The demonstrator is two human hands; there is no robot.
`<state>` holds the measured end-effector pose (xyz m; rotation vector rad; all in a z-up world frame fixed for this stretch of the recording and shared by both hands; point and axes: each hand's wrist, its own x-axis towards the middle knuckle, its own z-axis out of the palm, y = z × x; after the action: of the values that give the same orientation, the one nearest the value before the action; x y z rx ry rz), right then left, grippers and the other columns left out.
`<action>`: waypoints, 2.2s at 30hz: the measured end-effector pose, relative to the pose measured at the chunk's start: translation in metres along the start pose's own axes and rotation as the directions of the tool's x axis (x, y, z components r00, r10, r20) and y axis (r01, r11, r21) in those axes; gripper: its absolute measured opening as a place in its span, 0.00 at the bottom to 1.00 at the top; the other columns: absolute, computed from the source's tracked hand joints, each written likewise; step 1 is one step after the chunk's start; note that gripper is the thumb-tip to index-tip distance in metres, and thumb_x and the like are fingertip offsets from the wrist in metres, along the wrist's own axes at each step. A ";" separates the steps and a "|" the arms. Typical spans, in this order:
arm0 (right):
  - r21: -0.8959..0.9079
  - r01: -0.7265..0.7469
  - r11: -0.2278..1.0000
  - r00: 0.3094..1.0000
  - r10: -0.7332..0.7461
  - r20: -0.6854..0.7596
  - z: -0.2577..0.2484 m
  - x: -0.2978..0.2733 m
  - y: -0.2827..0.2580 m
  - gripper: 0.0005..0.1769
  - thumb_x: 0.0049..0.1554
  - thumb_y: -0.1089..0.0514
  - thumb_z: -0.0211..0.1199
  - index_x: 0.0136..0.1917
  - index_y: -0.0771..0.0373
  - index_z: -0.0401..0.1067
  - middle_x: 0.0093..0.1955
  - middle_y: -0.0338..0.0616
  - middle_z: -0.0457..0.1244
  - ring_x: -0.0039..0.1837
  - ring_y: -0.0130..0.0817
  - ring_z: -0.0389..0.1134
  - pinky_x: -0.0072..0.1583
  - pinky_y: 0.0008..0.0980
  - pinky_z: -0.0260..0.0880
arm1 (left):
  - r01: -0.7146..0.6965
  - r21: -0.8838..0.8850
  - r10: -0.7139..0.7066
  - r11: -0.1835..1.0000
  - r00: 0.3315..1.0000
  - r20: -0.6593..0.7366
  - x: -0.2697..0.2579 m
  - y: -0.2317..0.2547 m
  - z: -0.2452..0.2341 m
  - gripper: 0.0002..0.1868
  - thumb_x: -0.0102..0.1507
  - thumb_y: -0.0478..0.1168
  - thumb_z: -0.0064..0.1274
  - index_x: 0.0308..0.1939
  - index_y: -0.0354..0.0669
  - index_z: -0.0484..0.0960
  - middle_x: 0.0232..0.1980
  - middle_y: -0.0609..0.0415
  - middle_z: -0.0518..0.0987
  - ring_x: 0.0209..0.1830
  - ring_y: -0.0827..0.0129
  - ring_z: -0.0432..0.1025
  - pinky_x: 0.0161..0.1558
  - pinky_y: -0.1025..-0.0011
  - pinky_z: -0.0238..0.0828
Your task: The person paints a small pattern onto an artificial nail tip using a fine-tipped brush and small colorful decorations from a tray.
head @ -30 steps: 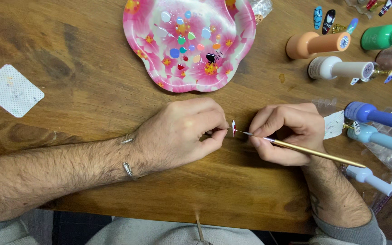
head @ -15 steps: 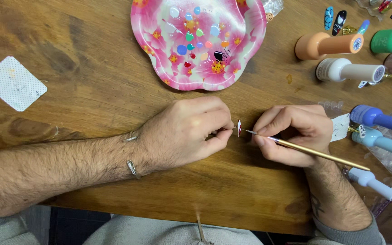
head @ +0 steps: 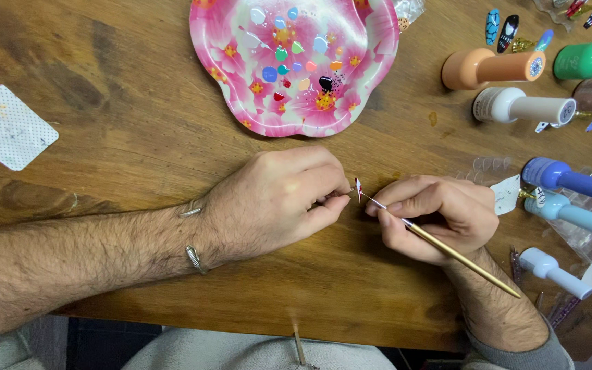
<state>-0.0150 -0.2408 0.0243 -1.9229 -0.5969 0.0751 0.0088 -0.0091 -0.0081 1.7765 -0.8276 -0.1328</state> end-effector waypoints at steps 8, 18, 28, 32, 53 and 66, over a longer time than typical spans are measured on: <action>-0.034 -0.035 0.999 0.999 0.037 0.034 -0.004 0.003 -0.001 0.07 0.53 0.70 0.65 0.37 0.67 0.67 0.35 0.52 0.69 0.36 0.34 0.74 0.38 0.20 0.71 | -0.005 0.027 0.005 1.000 1.000 -0.006 0.001 0.001 -0.001 0.04 0.65 0.30 0.56 0.36 0.38 0.77 0.38 0.52 0.75 0.37 0.62 0.73 0.43 0.66 0.72; -0.054 -0.068 0.996 0.997 0.070 0.040 -0.003 0.004 -0.004 0.07 0.53 0.68 0.65 0.36 0.66 0.68 0.35 0.52 0.70 0.35 0.33 0.75 0.38 0.20 0.69 | -0.003 0.022 0.003 1.000 1.000 -0.010 0.000 0.000 0.000 0.04 0.65 0.30 0.56 0.36 0.37 0.77 0.38 0.51 0.75 0.37 0.60 0.72 0.43 0.64 0.71; -0.052 -0.072 0.996 0.996 0.074 0.045 -0.003 0.004 -0.002 0.07 0.53 0.68 0.65 0.36 0.66 0.69 0.35 0.51 0.70 0.34 0.32 0.74 0.38 0.20 0.69 | -0.006 0.022 0.006 1.000 1.000 -0.017 0.000 0.000 0.000 0.04 0.65 0.29 0.56 0.37 0.37 0.77 0.38 0.51 0.75 0.37 0.61 0.72 0.44 0.65 0.72; -0.051 -0.078 0.996 0.996 0.080 0.033 -0.002 0.003 -0.002 0.08 0.53 0.69 0.65 0.35 0.67 0.68 0.34 0.52 0.69 0.35 0.34 0.74 0.38 0.21 0.70 | -0.011 0.016 0.011 1.000 1.000 -0.009 0.001 0.000 0.000 0.04 0.65 0.29 0.55 0.37 0.37 0.77 0.38 0.51 0.75 0.39 0.60 0.72 0.44 0.65 0.71; -0.020 -0.076 0.997 0.995 0.077 0.056 -0.003 0.005 -0.002 0.08 0.53 0.68 0.64 0.34 0.66 0.66 0.34 0.53 0.69 0.34 0.35 0.74 0.38 0.22 0.71 | -0.026 0.048 0.027 0.999 0.999 -0.022 0.000 0.000 0.000 0.04 0.65 0.29 0.55 0.35 0.37 0.77 0.37 0.52 0.75 0.38 0.61 0.72 0.44 0.65 0.71; -0.017 -0.099 0.995 0.994 0.100 0.051 -0.003 0.004 -0.002 0.08 0.52 0.68 0.65 0.34 0.67 0.68 0.34 0.53 0.69 0.34 0.35 0.74 0.38 0.21 0.71 | -0.023 0.027 0.024 0.999 0.999 -0.030 0.001 0.000 0.000 0.04 0.65 0.28 0.56 0.36 0.37 0.77 0.38 0.51 0.75 0.38 0.61 0.72 0.44 0.65 0.71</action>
<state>-0.0115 -0.2414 0.0283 -1.9694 -0.5371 0.1856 0.0089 -0.0099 -0.0076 1.7889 -0.8320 -0.0798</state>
